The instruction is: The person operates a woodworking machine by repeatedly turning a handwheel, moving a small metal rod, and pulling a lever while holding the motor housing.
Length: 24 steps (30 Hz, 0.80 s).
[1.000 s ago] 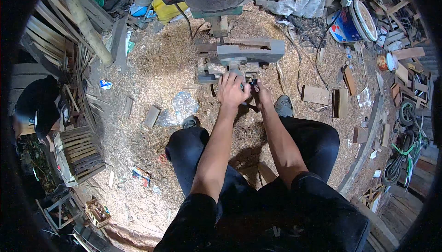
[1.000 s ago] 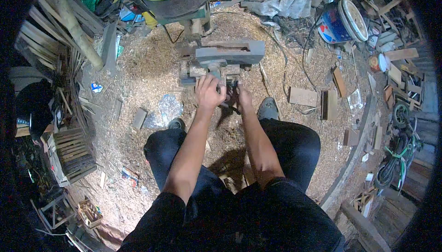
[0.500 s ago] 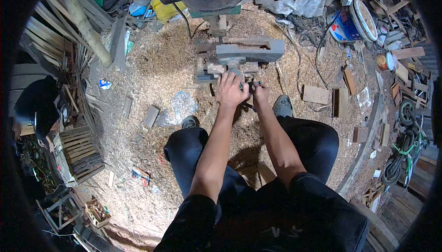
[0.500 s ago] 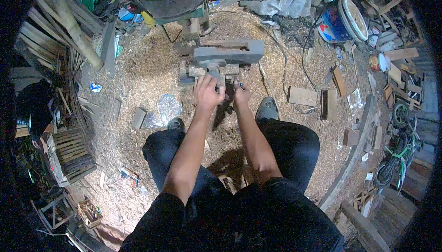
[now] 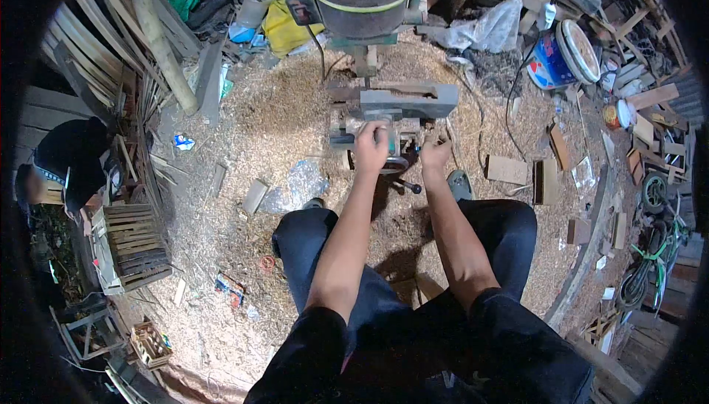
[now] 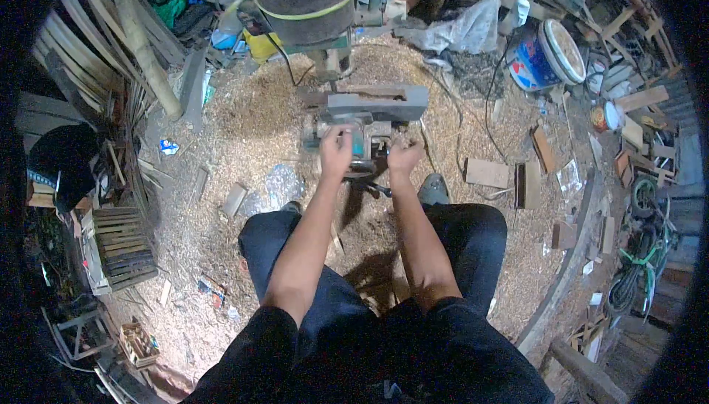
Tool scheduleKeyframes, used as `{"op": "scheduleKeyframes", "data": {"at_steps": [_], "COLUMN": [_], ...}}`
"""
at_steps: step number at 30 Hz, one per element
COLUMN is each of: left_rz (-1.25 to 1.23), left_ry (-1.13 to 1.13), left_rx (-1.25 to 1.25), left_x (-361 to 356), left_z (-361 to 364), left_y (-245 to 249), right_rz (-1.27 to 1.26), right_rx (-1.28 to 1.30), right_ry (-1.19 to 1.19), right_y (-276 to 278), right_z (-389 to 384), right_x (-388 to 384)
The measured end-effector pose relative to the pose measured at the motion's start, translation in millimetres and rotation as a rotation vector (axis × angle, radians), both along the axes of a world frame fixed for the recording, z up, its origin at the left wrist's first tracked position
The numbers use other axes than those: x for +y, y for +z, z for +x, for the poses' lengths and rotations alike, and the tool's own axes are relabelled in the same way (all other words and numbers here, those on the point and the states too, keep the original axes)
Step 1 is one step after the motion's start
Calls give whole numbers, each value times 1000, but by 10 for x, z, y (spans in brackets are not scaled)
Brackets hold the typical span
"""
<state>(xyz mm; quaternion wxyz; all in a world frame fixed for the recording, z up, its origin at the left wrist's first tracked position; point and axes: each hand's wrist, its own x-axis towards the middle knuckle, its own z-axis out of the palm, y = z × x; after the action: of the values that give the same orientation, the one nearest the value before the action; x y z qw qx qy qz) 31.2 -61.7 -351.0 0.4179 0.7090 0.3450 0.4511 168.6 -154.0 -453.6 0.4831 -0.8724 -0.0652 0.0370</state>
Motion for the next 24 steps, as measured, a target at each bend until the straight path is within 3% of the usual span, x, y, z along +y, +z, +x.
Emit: {"op": "scheduleKeyframes", "data": {"at_steps": [2,4,6,7,12,14,16,18,20,24], "left_rz": [37,-50,160,198,577,674,711,763,777,755], "left_ry": [80,160,218,248,229,175,121,124,127,81], "left_rx": [48,-22,-46,-50,70,128,206,226,293,255], "left_x": [89,232,359,470,1101,1265,1379,1449,1461,1502], "left_z": [-116,-219,-375,-434,-659,-691,-687,-662,-668,-658], "left_y": [61,307,1038,1316,2358,2562,2648,2687,2755,2881], "right_rz": [85,333,523,465,655,814,956,904,898,745], "right_rx": [-30,25,105,-141,-109,-12,120,87,-120,-285], "right_ry": [-29,31,71,92,289,336,399,414,420,471], "right_y": [296,933,1318,1045,2664,2756,3299,3668,3728,3923], "right_z": [66,-1,39,253,26,283,238,289,580,967], "right_x": [105,184,349,516,687,946,938,949,1178,1550]}}
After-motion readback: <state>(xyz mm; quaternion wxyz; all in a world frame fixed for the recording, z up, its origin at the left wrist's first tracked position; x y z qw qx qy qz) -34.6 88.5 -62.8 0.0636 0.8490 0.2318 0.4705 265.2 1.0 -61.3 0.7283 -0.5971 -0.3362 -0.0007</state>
